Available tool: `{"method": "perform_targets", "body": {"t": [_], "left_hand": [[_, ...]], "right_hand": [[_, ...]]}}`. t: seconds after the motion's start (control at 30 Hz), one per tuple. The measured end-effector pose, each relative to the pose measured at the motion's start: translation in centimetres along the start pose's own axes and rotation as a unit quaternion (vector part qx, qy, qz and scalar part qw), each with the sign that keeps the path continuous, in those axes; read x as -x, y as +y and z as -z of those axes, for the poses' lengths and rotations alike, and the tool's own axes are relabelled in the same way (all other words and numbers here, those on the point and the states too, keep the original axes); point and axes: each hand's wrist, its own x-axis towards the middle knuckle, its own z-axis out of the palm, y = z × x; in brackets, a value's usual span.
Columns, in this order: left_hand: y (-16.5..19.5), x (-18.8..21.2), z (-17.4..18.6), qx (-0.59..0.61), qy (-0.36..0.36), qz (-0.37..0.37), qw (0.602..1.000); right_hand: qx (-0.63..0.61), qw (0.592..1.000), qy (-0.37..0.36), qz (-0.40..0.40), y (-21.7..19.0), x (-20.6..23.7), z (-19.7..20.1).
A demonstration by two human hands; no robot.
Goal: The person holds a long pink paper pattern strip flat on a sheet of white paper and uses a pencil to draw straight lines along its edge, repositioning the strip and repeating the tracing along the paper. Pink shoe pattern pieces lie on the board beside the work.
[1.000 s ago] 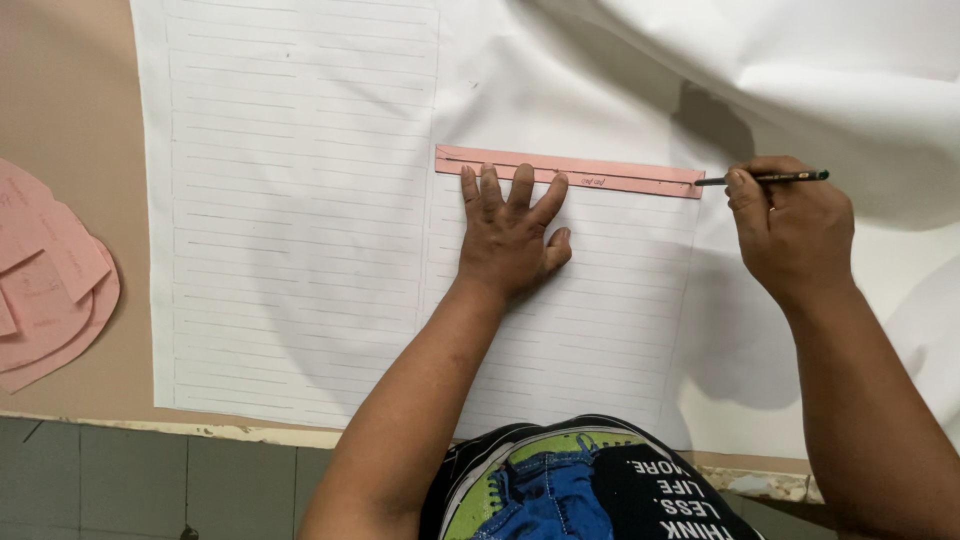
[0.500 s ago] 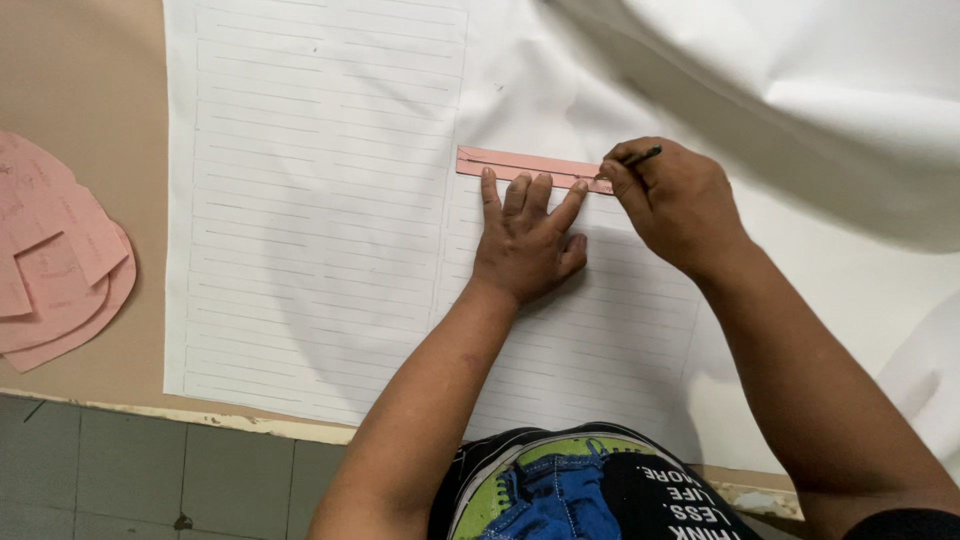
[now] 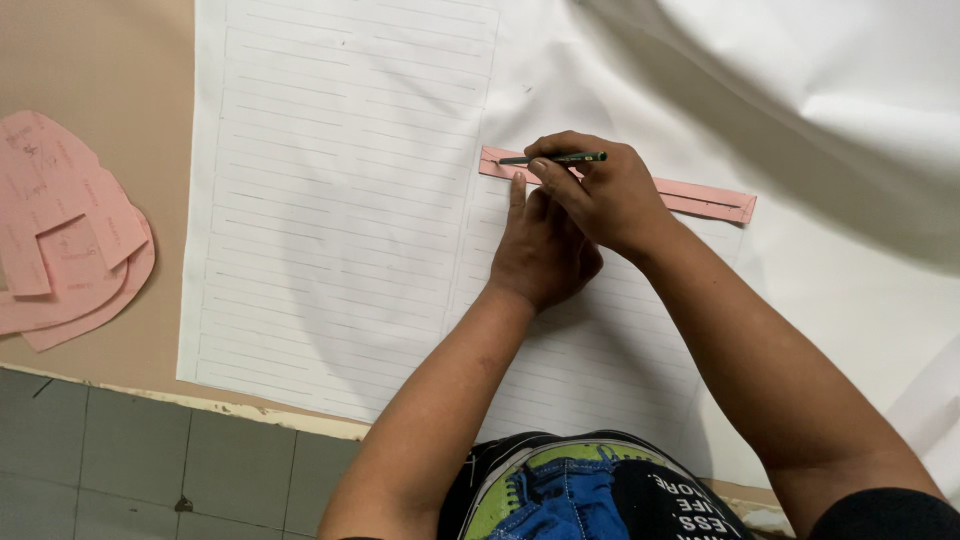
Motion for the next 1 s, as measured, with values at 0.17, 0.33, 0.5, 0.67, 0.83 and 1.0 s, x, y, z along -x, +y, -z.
{"method": "perform_targets", "body": {"t": [0.17,0.33,0.5,0.67,0.83,1.0], "left_hand": [[-0.7,-0.2,-0.5,-0.012,0.007,-0.011,1.0],[-0.4,0.2,-0.7,-0.022,0.041,-0.032,0.998],[0.3,0.8,-0.5,-0.02,0.063,-0.032,0.997],[2.6,0.7,-0.4,-0.023,0.065,-0.034,0.997],[6.3,1.8,0.3,-0.014,0.07,-0.024,0.997],[11.9,4.6,1.7,-0.012,0.052,-0.023,0.998]], "right_hand": [[0.086,0.994,0.003,0.068,0.7,-0.6,0.0],[0.274,0.948,0.08,0.143,3.6,2.2,2.1],[0.178,0.978,0.1,0.042,6.9,5.0,3.0],[0.052,0.981,0.179,0.059,9.5,8.9,4.6],[-0.01,0.954,0.251,-0.163,12.5,18.3,6.9],[0.24,0.904,0.224,-0.273,14.6,31.2,8.4]]}}
